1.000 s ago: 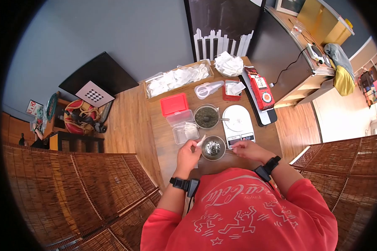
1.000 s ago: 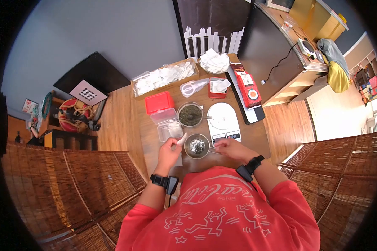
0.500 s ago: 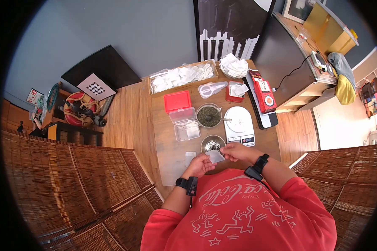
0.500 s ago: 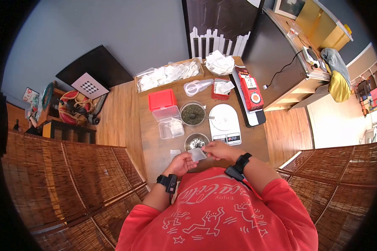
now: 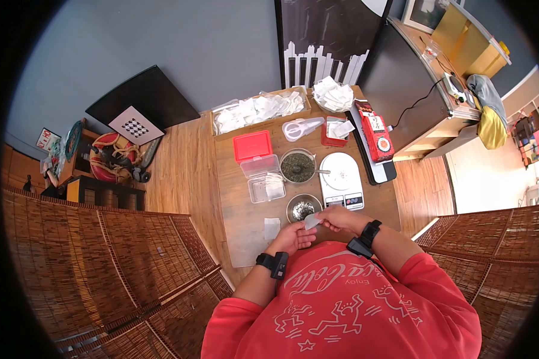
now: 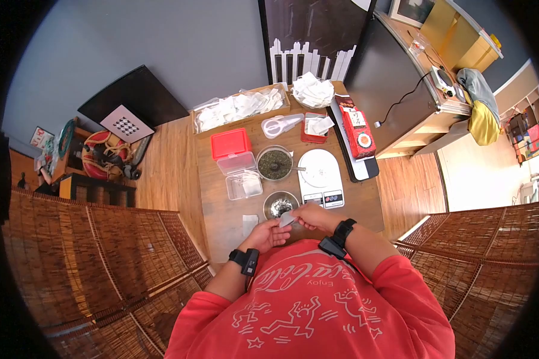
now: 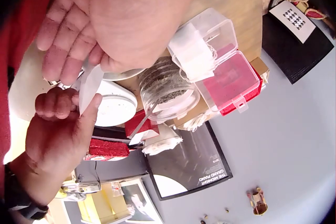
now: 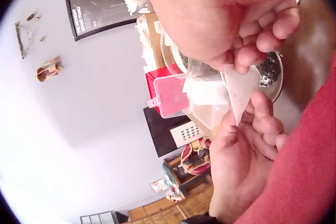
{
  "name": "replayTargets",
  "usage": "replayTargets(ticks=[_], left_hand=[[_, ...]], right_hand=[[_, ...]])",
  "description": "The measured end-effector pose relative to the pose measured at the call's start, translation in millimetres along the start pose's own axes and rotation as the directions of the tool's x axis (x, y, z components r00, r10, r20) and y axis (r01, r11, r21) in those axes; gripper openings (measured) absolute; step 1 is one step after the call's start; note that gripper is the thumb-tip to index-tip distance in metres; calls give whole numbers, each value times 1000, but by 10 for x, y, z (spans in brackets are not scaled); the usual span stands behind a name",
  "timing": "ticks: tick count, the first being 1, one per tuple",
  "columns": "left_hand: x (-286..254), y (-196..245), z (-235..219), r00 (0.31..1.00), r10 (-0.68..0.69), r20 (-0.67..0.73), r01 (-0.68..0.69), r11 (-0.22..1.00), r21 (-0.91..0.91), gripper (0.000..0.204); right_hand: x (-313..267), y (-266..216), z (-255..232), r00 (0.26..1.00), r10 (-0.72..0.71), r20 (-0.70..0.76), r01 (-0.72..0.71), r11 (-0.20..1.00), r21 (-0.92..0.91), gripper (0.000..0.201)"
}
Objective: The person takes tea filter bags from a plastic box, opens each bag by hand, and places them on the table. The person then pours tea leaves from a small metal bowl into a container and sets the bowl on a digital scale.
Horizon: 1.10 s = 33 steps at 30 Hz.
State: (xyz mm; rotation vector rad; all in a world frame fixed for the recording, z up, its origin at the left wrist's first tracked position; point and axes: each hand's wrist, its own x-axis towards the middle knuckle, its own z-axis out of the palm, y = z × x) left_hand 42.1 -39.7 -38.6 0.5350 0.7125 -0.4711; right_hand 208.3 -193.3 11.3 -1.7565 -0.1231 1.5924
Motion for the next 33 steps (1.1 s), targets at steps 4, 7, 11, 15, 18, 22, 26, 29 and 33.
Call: replayTargets(ticks=[4, 7, 11, 15, 18, 22, 26, 29, 33], left_hand=[[0, 12, 34, 1000, -18, -18, 19, 1000, 24, 28], [21, -7, 13, 1000, -24, -4, 24, 999, 25, 29], [20, -23, -8, 1000, -9, -4, 9, 1000, 30, 30], [-112, 54, 98, 999, -10, -35, 12, 999, 35, 29], [-71, -17, 51, 992, 61, -112, -40, 983, 180, 25], [-141, -18, -84, 946, 246, -211, -139, 895, 424, 20], [-269, -116, -722, 746, 632, -210, -209, 521, 828, 26], [-415, -85, -910, 686, 671, -281, -51, 430, 902, 29], [-412, -16, -942, 714, 643, -278, 63, 337, 940, 30]], right_hand=[[51, 39, 16, 1000, 2, 24, -2, 1000, 29, 34], [41, 29, 22, 1000, 6, 4, -6, 1000, 4, 34], [7, -6, 19, 1000, 2, -8, -2, 997, -79, 33], [50, 72, -28, 1000, -23, 9, 24, 997, -78, 30], [-24, 63, -34, 996, -30, 82, 39, 994, -103, 25], [-96, 78, -70, 980, 0, 197, 18, 996, -93, 21], [-147, 128, -233, 986, 3, 165, -6, 1000, 19, 22], [-242, 179, -398, 988, 14, 152, -31, 993, 111, 22], [-307, 342, -564, 995, 22, 99, -41, 979, 200, 24]])
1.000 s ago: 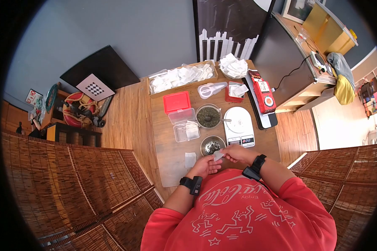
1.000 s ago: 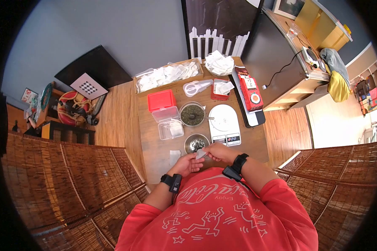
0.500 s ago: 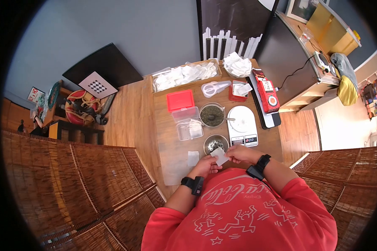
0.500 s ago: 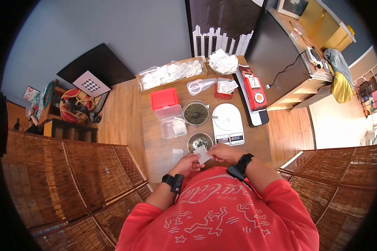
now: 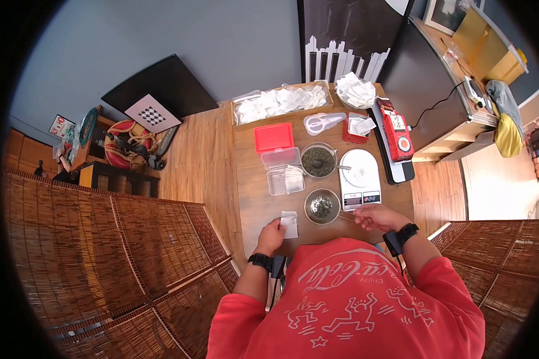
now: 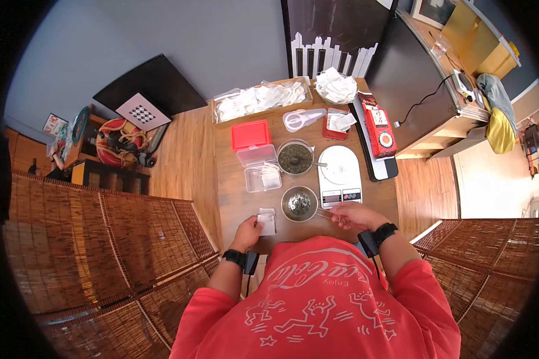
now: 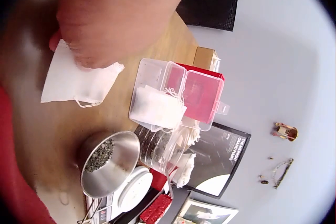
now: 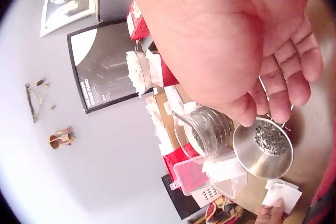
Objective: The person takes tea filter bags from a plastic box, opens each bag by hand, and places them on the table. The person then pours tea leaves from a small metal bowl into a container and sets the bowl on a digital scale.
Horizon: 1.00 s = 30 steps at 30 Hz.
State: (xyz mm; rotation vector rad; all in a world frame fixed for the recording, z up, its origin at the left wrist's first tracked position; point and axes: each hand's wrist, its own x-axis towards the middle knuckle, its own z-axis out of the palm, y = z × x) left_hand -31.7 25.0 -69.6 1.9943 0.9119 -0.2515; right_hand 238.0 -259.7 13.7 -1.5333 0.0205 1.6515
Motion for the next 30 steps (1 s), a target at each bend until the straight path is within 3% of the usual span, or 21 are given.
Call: replayTargets(ticks=[5, 9, 13, 14, 15, 16, 17, 19, 20, 22, 23, 24, 26, 27, 30], left_hand=[[140, 3, -38, 1000, 4, -19, -3, 998, 70, 28], [91, 197, -144, 992, 113, -59, -112, 994, 8, 21], [-182, 860, -363, 985, 173, 5, -173, 984, -45, 20], [-255, 1045, -387, 982, 187, 9, -186, 981, -54, 20], [-310, 1236, -407, 964, 264, -9, -264, 959, -106, 19], [-355, 1414, -416, 940, 340, -33, -340, 927, -158, 17], [-388, 1569, -416, 933, 359, -36, -359, 918, -168, 17], [-446, 1847, -437, 868, 472, -153, -496, 837, -230, 15], [-481, 1994, -481, 857, 489, -162, -515, 825, -231, 15], [-569, 2244, -595, 804, 559, -203, -595, 761, -258, 14], [-610, 2330, -636, 797, 564, -214, -603, 756, -255, 12], [-650, 2407, -674, 792, 567, -227, -610, 752, -249, 12], [-698, 2504, -727, 721, 601, -344, -684, 698, -213, 14], [-694, 2496, -735, 718, 599, -354, -685, 698, -209, 14], [-683, 2449, -753, 700, 574, -425, -700, 671, -246, 16]], right_hand=[[-189, 101, -74, 998, -23, -50, 27, 996, 81, 26], [-249, 267, -179, 996, -38, -76, 47, 992, 120, 25], [-330, 188, -62, 979, -92, -183, 88, 996, -31, 27], [-409, 67, 76, 929, -288, -232, 207, 925, -320, 28], [-455, -46, 173, 850, -480, -219, 276, 758, -591, 29], [-360, -39, 187, 830, -534, -160, 414, 783, -465, 32], [-496, -250, 372, 782, -599, -171, 408, 700, -586, 31], [-851, -698, 756, 621, -779, -88, 545, 510, -666, 31], [-952, -828, 846, 607, -790, -89, 544, 495, -678, 31], [-1062, -1009, 954, 452, -891, 36, 636, 294, -714, 27], [-1060, -1034, 968, 396, -917, 45, 667, 253, -701, 20], [-1072, -1058, 984, 387, -921, 55, 670, 239, -702, 20], [-1108, -1105, 1021, 259, -966, 25, 670, 161, -725, 15], [-1138, -1150, 1038, 184, -982, 41, 656, 91, -749, 13], [-1192, -1185, 1108, 201, -980, 4, 687, 138, -714, 12]])
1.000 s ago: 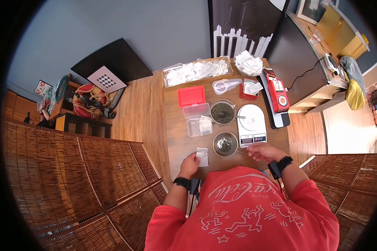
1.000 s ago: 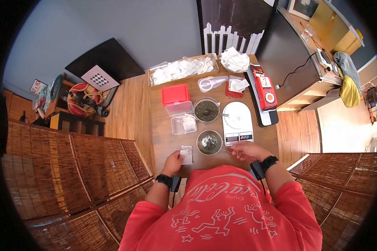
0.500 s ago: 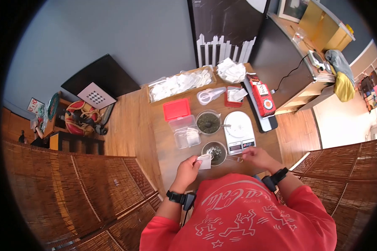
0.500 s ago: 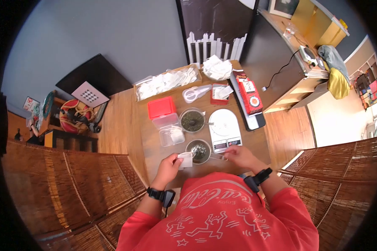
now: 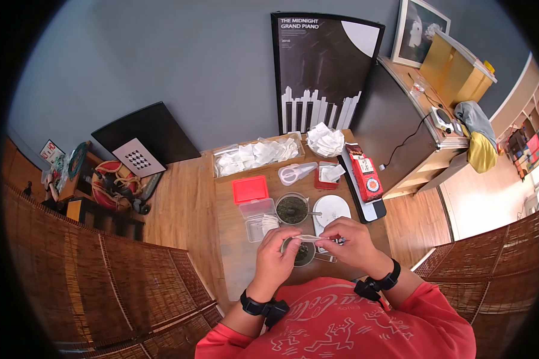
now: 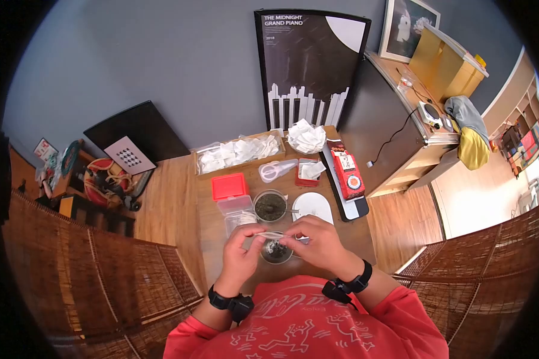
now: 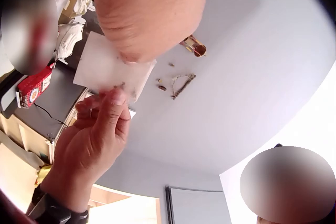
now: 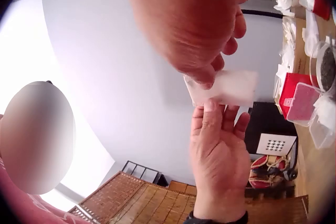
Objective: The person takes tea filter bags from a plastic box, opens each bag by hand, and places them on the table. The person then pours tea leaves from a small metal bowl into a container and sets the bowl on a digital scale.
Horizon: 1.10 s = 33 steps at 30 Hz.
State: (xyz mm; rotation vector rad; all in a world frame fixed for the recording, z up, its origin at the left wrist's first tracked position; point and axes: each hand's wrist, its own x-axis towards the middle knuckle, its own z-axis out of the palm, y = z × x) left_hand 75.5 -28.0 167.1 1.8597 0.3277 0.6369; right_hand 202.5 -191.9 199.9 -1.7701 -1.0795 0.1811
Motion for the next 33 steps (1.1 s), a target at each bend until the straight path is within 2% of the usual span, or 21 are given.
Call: replayTargets(ticks=[2, 4, 6, 8, 9, 12, 13, 14, 15, 16, 17, 18, 19, 20, 21, 22, 24, 26, 29, 31, 33], left_hand=[[1, 14, -4, 997, 82, 5, -82, 996, -19, 15], [-5, 47, -10, 998, 57, 18, -56, 997, -53, 14], [-10, 55, 7, 999, 36, 33, -33, 996, -88, 13], [-20, 39, 38, 999, 11, 48, -1, 978, -210, 12], [-20, 28, 47, 999, 10, 48, 0, 977, -212, 12], [-63, -71, 75, 997, 37, 64, -22, 976, -217, 14], [-100, -162, 91, 981, -144, 132, 179, 930, -321, 14], [-144, -251, 104, 926, -310, 215, 373, 835, -405, 14], [-161, -318, 105, 922, -322, 214, 384, 829, -407, 14], [-155, -383, 97, 856, -405, 321, 510, 759, -405, 13], [-186, -463, 99, 772, -474, 423, 627, 676, -387, 12], [-254, -572, 129, 766, -487, 419, 637, 666, -389, 12], [-319, -706, 174, 690, -555, 465, 724, 511, -464, 15], [-385, -853, 212, 606, -603, 519, 783, 337, -522, 18], [-458, -1020, 239, 558, -631, 538, 808, 267, -525, 23], [-515, -1092, 256, 549, -639, 538, 812, 258, -523, 23], [-590, -1185, 293, 454, -728, 513, 846, 170, -506, 16], [-658, -1284, 309, 436, -740, 513, 852, 156, -499, 14], [-757, -1497, 353, 403, -758, 512, 865, 132, -485, 11], [-822, -1654, 380, 383, -768, 513, 872, 118, -475, 10], [-869, -1801, 400, 362, -741, 566, 891, 95, -445, 19]], right_hand=[[11, -20, 19, 999, 44, -9, -44, 998, 35, 10], [10, -21, 31, 996, 93, -16, -92, 994, 67, 9], [22, -3, 34, 999, -46, -10, 46, 998, -48, 11], [53, -40, 56, 996, -87, -7, 86, 993, -75, 11], [65, -56, 63, 992, -126, -5, 125, 987, -102, 12], [65, -4, 99, 991, -129, 32, 132, 988, -76, 10], [32, 31, 125, 992, -122, 38, 124, 989, -75, 10], [-10, 87, 156, 986, 105, 130, -106, 994, -2, 11], [-58, 164, 198, 918, 318, 236, -338, 940, 46, 11], [-109, 323, 260, 912, 326, 248, -348, 937, 46, 11], [-163, 541, 336, 846, 419, 329, -488, 858, 162, 14], [-200, 695, 398, 765, 489, 419, -616, 744, 259, 16], [-203, 756, 439, 686, 543, 485, -706, 659, 261, 21], [-233, 883, 499, 677, 545, 496, -713, 651, 259, 21], [-289, 1053, 573, 595, 619, 513, -791, 563, 239, 21], [-347, 1195, 637, 506, 683, 526, -857, 468, 217, 21], [-441, 1360, 725, 488, 699, 523, -870, 438, 227, 20], [-516, 1509, 790, 358, 734, 577, -932, 320, 171, 18], [-619, 1676, 890, 306, 757, 577, -951, 268, 153, 16], [-640, 1672, 915, 305, 767, 564, -952, 264, 155, 16], [-641, 1679, 927, 307, 778, 548, -952, 262, 160, 15]])
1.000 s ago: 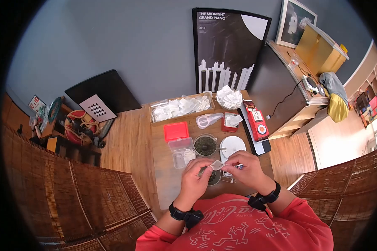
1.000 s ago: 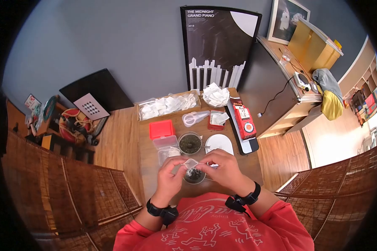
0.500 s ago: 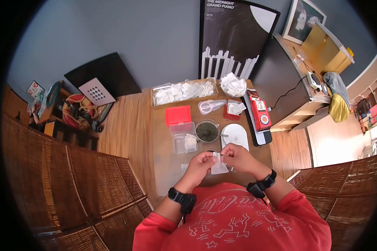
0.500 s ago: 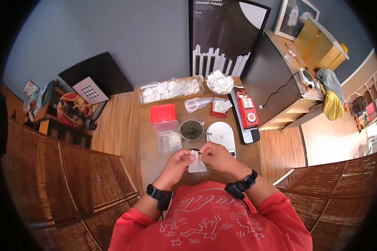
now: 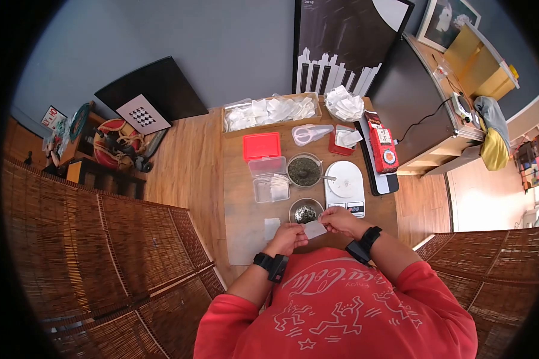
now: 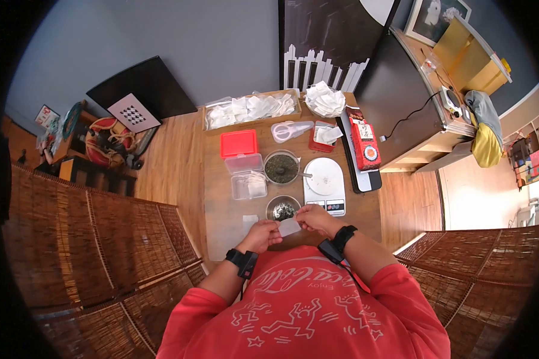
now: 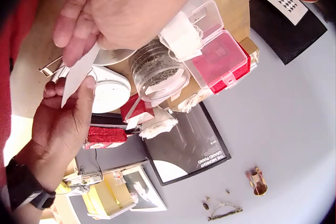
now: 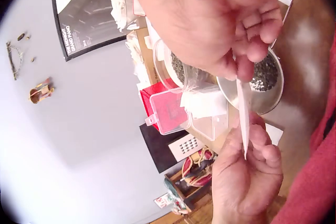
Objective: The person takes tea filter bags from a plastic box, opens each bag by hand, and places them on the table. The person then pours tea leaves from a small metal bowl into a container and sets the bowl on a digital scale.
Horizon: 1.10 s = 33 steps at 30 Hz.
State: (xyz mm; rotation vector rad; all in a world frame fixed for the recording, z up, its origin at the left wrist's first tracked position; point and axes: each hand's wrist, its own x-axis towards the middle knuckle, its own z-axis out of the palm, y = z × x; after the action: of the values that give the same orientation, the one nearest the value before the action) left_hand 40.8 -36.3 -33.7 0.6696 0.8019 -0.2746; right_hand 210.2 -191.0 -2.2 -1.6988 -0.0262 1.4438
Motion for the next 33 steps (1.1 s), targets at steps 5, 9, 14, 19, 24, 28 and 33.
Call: replayTargets(ticks=[5, 9, 14, 19, 24, 28, 33], left_hand=[[-124, 75, 169, 998, 7, -54, -6, 1000, 20, 23], [-61, 9, 185, 982, 148, -116, -133, 983, 129, 36], [-21, -14, 131, 970, 216, -111, -193, 962, 192, 49], [-28, -5, 123, 964, 237, -122, -204, 951, 233, 43], [89, -35, -313, 935, 349, -61, -284, 842, 459, 19], [70, -64, -913, 787, 589, -183, -252, 578, 776, 21], [35, -43, -1015, 803, 557, -211, -159, 542, 825, 21]], right_hand=[[22, 5, -43, 997, -49, 52, 50, 998, -25, 22], [34, 1, -38, 998, -40, 44, 42, 999, -29, 26], [-38, -51, 3, 997, -4, 77, 9, 998, -64, 31], [-66, -62, 4, 993, -30, 111, 36, 998, -55, 36], [-141, -58, -119, 988, -15, 152, 25, 998, -65, 40], [-300, -6, -365, 996, -17, 82, 10, 996, 93, 36], [-390, 193, -644, 1000, 27, 12, -29, 954, 300, 28]])
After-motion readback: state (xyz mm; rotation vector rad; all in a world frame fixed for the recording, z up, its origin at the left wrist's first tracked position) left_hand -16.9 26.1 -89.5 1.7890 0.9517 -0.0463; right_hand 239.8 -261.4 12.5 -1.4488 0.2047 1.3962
